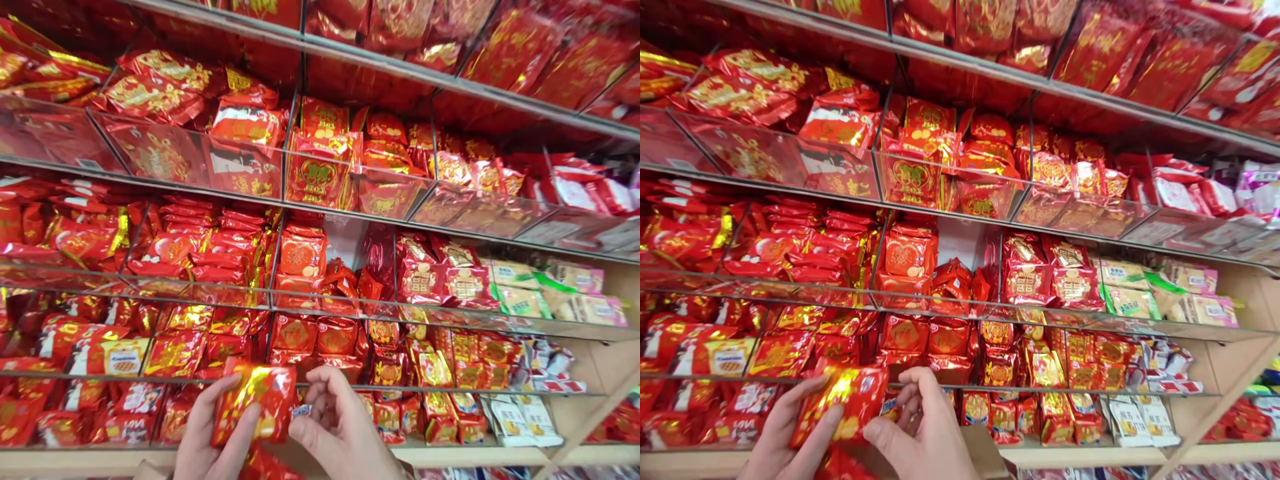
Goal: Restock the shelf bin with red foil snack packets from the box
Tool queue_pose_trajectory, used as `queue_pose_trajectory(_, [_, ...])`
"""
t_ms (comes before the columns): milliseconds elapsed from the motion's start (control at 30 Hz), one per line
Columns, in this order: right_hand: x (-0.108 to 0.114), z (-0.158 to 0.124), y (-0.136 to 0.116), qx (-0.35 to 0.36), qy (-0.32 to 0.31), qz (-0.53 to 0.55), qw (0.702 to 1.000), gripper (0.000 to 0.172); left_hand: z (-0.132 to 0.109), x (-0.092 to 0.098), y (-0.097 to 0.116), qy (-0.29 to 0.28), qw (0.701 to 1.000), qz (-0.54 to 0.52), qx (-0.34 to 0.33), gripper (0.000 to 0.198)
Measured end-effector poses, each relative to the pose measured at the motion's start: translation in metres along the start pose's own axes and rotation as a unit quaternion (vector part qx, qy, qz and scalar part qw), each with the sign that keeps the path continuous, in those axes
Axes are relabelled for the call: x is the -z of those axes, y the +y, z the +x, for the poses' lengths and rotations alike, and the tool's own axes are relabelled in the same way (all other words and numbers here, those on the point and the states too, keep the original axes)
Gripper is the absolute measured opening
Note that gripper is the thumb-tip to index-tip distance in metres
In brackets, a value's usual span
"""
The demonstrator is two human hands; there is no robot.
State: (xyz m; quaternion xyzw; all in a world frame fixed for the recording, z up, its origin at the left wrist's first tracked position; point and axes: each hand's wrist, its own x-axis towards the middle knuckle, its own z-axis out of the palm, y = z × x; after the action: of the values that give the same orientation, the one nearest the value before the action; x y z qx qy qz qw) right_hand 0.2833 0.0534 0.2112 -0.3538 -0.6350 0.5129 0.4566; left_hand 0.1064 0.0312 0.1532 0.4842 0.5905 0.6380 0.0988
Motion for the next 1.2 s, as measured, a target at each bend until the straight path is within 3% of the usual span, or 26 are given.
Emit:
queue_pose_trajectory(100, [-0.006,-0.002,0.014,-0.012,-0.053,0.107,0.993,0.037,0.003,-0.017,0.031,0.003,0.998,-0.058,-0.013,0.051])
queue_pose_trajectory(167, [-0.002,0.003,0.011,-0.015,-0.03,0.119,0.992,0.033,0.002,-0.024,0.037,-0.007,0.998,-0.066,-0.015,0.055])
queue_pose_trajectory(333, [0.015,0.008,0.001,-0.037,0.008,0.148,0.988,0.031,0.0,-0.024,0.039,-0.026,0.997,-0.075,0.012,0.05])
queue_pose_trajectory(500, [0.02,0.009,0.0,-0.012,0.053,0.159,0.986,0.03,0.002,-0.025,0.042,-0.041,0.994,-0.098,0.039,0.049])
queue_pose_trajectory(667, [0.03,0.013,-0.006,-0.006,0.156,0.239,0.959,0.034,0.006,-0.026,0.044,-0.011,0.998,-0.055,0.017,0.045])
queue_pose_trajectory(767, [0.026,0.011,-0.003,-0.028,0.148,0.252,0.956,0.034,0.004,-0.029,0.042,-0.018,0.996,-0.08,0.034,0.044])
queue_pose_trajectory(933, [0.004,-0.007,0.015,-0.023,0.057,0.122,0.991,0.025,-0.005,-0.032,0.033,-0.093,0.976,-0.177,0.088,0.057])
queue_pose_trajectory(1033, [0.014,-0.014,0.009,0.04,0.002,-0.073,0.997,0.014,-0.002,-0.017,0.015,-0.091,0.977,-0.153,0.115,0.06])
queue_pose_trajectory(1100, [0.033,-0.009,-0.008,0.139,0.012,-0.208,0.968,0.01,0.006,-0.002,-0.004,-0.073,0.985,-0.105,0.12,0.062])
queue_pose_trajectory(1200, [0.066,0.02,-0.048,0.279,0.086,-0.305,0.906,0.009,0.018,0.019,-0.04,-0.062,0.985,-0.053,0.153,0.066])
